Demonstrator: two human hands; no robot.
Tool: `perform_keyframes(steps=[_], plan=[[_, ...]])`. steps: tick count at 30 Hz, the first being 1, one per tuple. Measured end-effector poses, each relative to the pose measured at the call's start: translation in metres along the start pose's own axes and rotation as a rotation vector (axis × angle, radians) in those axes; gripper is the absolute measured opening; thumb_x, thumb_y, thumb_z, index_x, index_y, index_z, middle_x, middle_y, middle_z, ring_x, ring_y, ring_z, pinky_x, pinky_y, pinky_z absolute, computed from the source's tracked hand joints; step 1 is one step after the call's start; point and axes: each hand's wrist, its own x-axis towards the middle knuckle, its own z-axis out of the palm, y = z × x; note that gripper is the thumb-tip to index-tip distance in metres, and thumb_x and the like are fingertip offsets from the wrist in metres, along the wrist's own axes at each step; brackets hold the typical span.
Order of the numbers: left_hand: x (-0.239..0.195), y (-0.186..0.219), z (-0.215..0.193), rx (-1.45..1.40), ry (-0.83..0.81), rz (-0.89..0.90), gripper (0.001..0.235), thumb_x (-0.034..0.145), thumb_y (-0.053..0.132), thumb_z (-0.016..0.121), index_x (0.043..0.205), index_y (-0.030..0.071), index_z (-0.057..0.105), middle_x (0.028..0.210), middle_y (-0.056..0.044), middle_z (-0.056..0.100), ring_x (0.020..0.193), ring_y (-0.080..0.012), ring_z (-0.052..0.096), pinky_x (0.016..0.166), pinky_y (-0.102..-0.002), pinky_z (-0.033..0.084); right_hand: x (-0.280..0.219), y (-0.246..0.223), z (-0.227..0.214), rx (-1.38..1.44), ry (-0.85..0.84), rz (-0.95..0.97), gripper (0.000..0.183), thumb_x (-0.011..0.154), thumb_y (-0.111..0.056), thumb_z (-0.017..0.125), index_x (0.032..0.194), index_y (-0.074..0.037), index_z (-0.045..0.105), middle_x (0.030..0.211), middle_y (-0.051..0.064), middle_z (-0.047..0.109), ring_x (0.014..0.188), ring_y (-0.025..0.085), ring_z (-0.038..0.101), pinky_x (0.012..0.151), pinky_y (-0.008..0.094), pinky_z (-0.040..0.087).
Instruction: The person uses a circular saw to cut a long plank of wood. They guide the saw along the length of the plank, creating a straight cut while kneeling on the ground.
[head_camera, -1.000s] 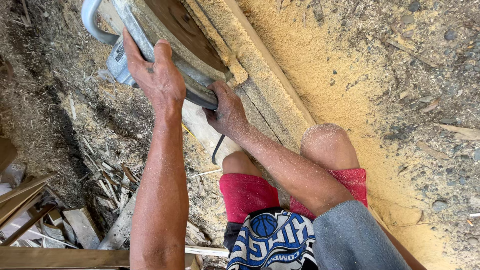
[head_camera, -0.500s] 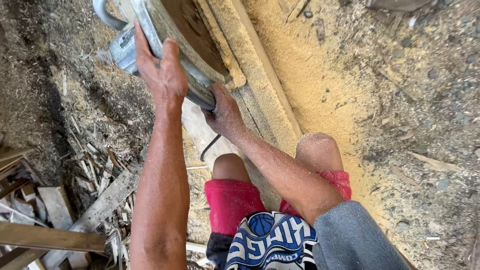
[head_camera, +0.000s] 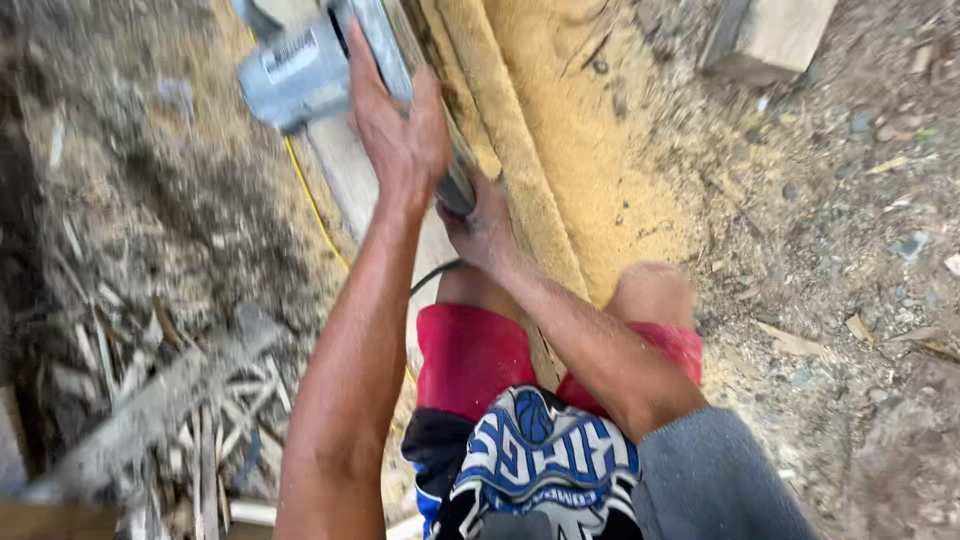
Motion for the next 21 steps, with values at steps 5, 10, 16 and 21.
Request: perform_keyframes(steps=[5,10,16,21], plan=[[-0.004,0.003,0.007,0.188,-0.068,-0.124,0.092,0.088,0.027,0.065,0.162,-0.004,0.019,0.166,-0.025,0.033,0.155,-0.0346,0.034,0.131,-0.054,0.01,-0.001,0.003,-0.002,-0.069,-0.073,0.145,0.056,0.082,-0.013,0.081,0.13,-0.006,0.054,0.108,0.018,0.07,0.104,0.032,0.07,0.09,0.044,0.055],[-0.006,0.001,0.01,0.23,-0.069,-0.066,0.092,0.09,0.029,0.065,0.162,-0.003,0.018,0.167,-0.025,0.033,0.156,-0.0328,0.032,0.129,-0.058,0.009,-0.007,0.018,-0.002,-0.072,-0.048,0.141,0.043,0.085,-0.011,0.079,0.122,-0.01,0.059,0.107,0.014,0.072,0.105,0.031,0.073,0.09,0.042,0.057],[-0.012,-0.007,0.011,0.193,-0.076,-0.039,0.092,0.091,0.03,0.066,0.164,-0.002,0.019,0.17,-0.024,0.031,0.16,-0.0336,0.031,0.131,-0.056,0.009,-0.006,0.01,-0.002,-0.078,-0.121,0.303,0.043,0.088,-0.017,0.078,0.124,-0.01,0.056,0.109,0.014,0.069,0.103,0.029,0.072,0.091,0.041,0.058],[-0.01,-0.004,0.003,0.175,-0.105,-0.031,0.096,0.089,0.03,0.066,0.163,-0.005,0.016,0.169,-0.026,0.03,0.161,-0.0347,0.026,0.131,-0.055,0.007,-0.001,-0.011,-0.012,-0.095,-0.122,0.24,0.047,0.083,-0.011,0.079,0.125,-0.008,0.057,0.11,0.015,0.069,0.106,0.031,0.07,0.095,0.044,0.055]])
